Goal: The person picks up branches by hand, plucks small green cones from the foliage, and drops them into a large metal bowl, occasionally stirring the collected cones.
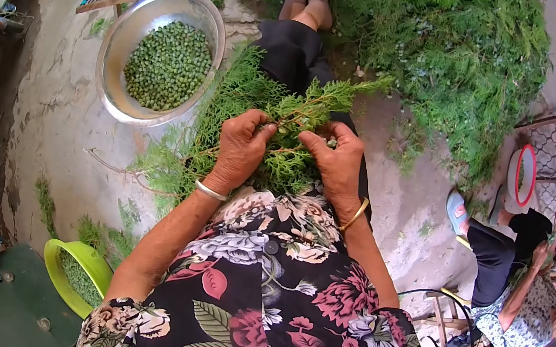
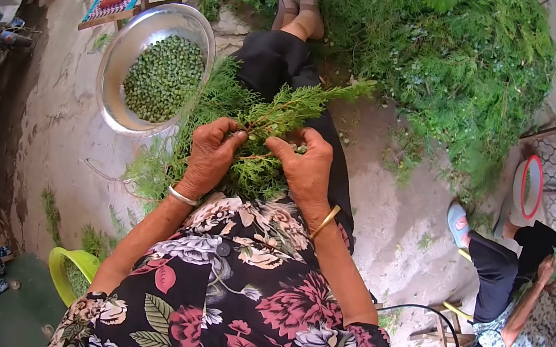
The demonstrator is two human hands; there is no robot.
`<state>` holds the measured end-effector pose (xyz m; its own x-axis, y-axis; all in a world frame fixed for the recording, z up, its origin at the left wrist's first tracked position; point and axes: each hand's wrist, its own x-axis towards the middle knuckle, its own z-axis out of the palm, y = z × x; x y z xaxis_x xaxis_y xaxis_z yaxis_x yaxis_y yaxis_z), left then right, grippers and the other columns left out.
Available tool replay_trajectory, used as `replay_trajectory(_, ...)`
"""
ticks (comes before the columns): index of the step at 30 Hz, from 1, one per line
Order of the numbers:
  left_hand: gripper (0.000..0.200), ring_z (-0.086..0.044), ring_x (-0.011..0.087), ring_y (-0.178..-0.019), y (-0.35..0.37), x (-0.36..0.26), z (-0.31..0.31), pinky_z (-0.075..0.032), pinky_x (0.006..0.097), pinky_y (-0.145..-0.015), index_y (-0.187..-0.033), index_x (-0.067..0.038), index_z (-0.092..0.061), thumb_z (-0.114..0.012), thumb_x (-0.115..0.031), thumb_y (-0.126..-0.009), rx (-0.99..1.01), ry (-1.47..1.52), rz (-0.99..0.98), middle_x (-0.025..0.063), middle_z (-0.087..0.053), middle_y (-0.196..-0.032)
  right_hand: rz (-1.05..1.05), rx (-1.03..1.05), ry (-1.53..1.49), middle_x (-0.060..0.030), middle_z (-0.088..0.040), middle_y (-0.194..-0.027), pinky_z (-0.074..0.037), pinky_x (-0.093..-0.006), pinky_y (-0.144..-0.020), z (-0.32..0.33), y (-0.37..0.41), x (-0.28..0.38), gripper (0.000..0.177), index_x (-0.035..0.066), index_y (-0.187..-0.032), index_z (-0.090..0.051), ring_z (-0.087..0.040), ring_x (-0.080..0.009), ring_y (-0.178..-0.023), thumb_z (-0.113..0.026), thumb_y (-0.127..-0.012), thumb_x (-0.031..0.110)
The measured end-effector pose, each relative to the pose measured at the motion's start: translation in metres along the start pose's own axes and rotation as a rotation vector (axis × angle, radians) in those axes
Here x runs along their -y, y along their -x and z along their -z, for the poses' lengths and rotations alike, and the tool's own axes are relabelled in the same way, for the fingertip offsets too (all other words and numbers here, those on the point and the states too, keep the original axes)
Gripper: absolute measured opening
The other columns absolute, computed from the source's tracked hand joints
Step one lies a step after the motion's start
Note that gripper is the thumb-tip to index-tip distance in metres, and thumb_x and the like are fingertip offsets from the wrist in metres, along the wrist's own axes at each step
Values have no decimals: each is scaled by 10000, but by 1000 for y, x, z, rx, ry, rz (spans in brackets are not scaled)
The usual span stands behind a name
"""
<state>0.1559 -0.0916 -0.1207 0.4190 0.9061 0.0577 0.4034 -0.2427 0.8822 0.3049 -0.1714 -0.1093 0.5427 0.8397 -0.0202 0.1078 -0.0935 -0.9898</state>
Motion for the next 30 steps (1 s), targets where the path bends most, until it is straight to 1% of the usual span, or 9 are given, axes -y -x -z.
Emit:
replay_trajectory(6,106,-535,209,-543,1,2,-3,-414,317,-531,-808,13,-597,-673,-49,-770,13,-98,-51,118,-553,-615,-153,31,168,-83,-657,-687,-464,-266,-564,3,-3,9,209,-69,-803,-656,-555,-86,-607,-702,-780,133)
replay_trajectory(10,106,-548,243,-535,3,5,-9,-414,334,-518,-795,10,-587,-672,-45,-766,-18,-105,-97,134,-552,-614,-143,68,182,-50,-626,-635,-438,-248,-525,3,1,5,203,-65,-743,-647,-531,-66,-580,-676,-802,128)
replay_trajectory(11,106,-548,243,-535,3,5,-10,-414,334,-518,-795,10,-587,-672,-45,-766,-18,-105,-96,134,-552,-614,-221,76,59,-28,-603,-614,-407,-230,-493,3,3,0,195,-47,-722,-636,-503,-50,-554,-671,-806,125)
replay_trajectory(13,114,-588,335,-600,3,5,-12,-434,394,-543,-773,-16,-588,-675,-88,-758,-17,-151,-40,157,-586,-653,-298,86,-63,-6,-580,-594,-375,-213,-460,6,4,0,192,-29,-702,-625,-475,-35,-527,-666,-811,122)
replay_trajectory(15,118,-587,343,-606,0,6,-11,-434,400,-545,-771,-13,-585,-674,-90,-760,-34,-163,-36,163,-586,-655,-491,168,-325,18,-556,-583,-328,-182,-420,13,5,12,158,8,-710,-602,-448,-21,-487,-667,-809,114)
replay_trajectory(18,119,-583,344,-602,-2,9,-11,-432,403,-546,-766,-10,-581,-672,-87,-762,-63,-181,-35,167,-582,-650,-583,210,-401,-12,-577,-607,-335,-162,-403,20,7,26,138,18,-768,-596,-472,-39,-473,-632,-834,134)
replay_trajectory(24,92,-570,313,-565,-1,6,-8,-428,385,-537,-761,-11,-583,-662,-59,-764,-59,-113,-57,154,-567,-626,-569,232,-745,-73,-619,-664,-360,-153,-401,29,6,17,207,9,-848,-615,-510,-65,-478,-530,-896,192)
replay_trajectory(28,83,-574,308,-570,-1,6,-8,-428,380,-533,-763,-10,-587,-659,-51,-763,-59,-98,-64,149,-573,-636,-529,212,-671,-69,-639,-702,-372,-157,-420,26,4,12,172,-7,-874,-642,-533,-60,-516,-585,-870,156)
replay_trajectory(30,86,-578,312,-577,-1,6,-8,-430,382,-532,-764,-11,-587,-663,-50,-758,-64,-109,-85,147,-580,-653,-400,35,-285,-56,-651,-716,-398,-156,-457,15,3,4,132,-17,-867,-670,-553,-43,-573,-654,-825,107)
